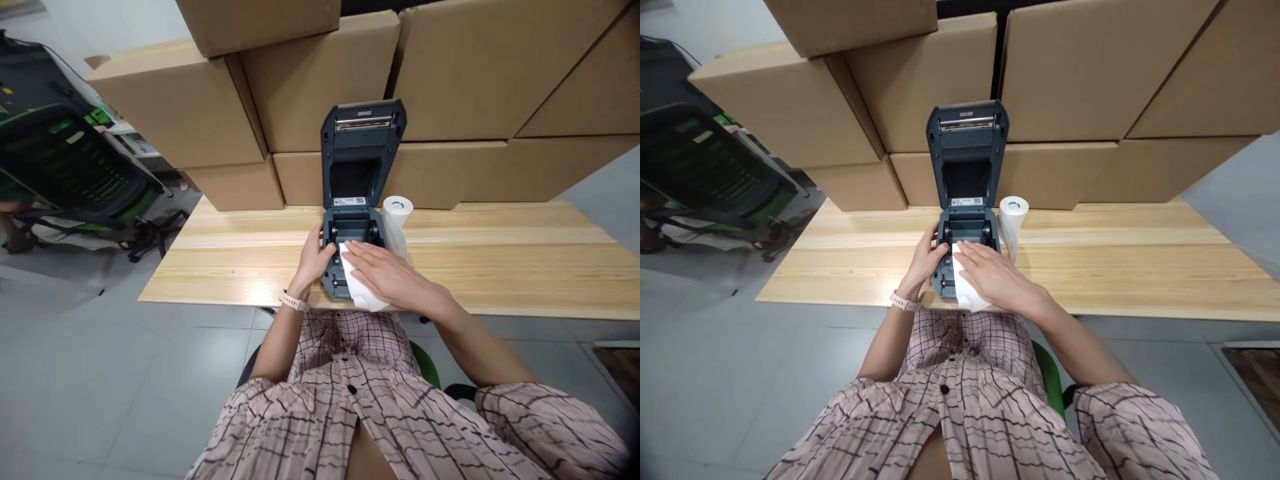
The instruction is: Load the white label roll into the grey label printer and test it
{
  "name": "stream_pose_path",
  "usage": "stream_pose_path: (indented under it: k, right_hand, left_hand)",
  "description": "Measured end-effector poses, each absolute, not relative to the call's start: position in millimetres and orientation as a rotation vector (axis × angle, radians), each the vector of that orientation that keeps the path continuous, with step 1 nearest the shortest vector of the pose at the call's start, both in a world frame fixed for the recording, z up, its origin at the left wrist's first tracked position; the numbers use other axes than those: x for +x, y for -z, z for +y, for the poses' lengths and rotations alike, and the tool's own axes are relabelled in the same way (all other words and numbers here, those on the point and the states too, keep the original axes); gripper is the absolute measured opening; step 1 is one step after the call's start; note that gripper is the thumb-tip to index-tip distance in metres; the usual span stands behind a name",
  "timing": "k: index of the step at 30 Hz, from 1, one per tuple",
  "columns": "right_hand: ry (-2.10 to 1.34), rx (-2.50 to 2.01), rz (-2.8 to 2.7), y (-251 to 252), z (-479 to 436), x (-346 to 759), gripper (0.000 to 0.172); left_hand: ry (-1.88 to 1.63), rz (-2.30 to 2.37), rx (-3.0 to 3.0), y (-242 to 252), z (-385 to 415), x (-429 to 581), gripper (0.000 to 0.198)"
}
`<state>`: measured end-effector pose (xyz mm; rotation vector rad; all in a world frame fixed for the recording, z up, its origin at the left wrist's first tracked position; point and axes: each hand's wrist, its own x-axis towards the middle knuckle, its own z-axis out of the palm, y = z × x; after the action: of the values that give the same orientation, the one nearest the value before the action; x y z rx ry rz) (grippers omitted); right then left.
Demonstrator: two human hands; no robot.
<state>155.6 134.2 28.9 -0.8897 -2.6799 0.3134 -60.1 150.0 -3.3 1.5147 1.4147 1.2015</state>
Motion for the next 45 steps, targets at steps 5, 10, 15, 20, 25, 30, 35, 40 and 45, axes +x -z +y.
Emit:
stream_pose_path:
  k: [5,10,15,20,25,30,35,40,45]
  right_hand:
    - [-0.207,-0.932,-2.58,-25,97,152,0.05]
    - [-0.169,-0.941,-2.459,-14,73,142,0.048]
    - [-0.181,-0.931,-2.427,-12,70,140,0.047]
    - [-0.136,-0.932,-2.44,-10,70,141,0.044]
    - [-0.155,-0.943,-2.422,-9,67,143,0.044]
    - [-0.201,-0.936,-2.403,-10,63,142,0.043]
    - [-0.319,-0.903,-2.38,-15,56,147,0.042]
    - [-0.425,-0.626,-2.077,-64,107,174,0.024]
    - [-0.372,-0.92,-1.602,-121,258,173,0.049]
  left_hand:
    - [-1.232,1.42,1.518,5,151,-59,0.066]
    - [-1.208,1.451,1.525,3,152,-58,0.067]
    - [-1.172,1.499,1.533,-1,150,-57,0.068]
    - [-1.177,1.465,1.535,1,150,-58,0.067]
    - [-1.184,1.447,1.529,3,150,-59,0.068]
    - [-1.172,1.419,1.527,2,149,-61,0.065]
    - [-1.166,1.446,1.526,-3,132,-58,0.073]
    - [-1.199,1.403,1.567,-1,93,-47,0.101]
    - [-1.155,1.397,1.486,5,61,-44,0.115]
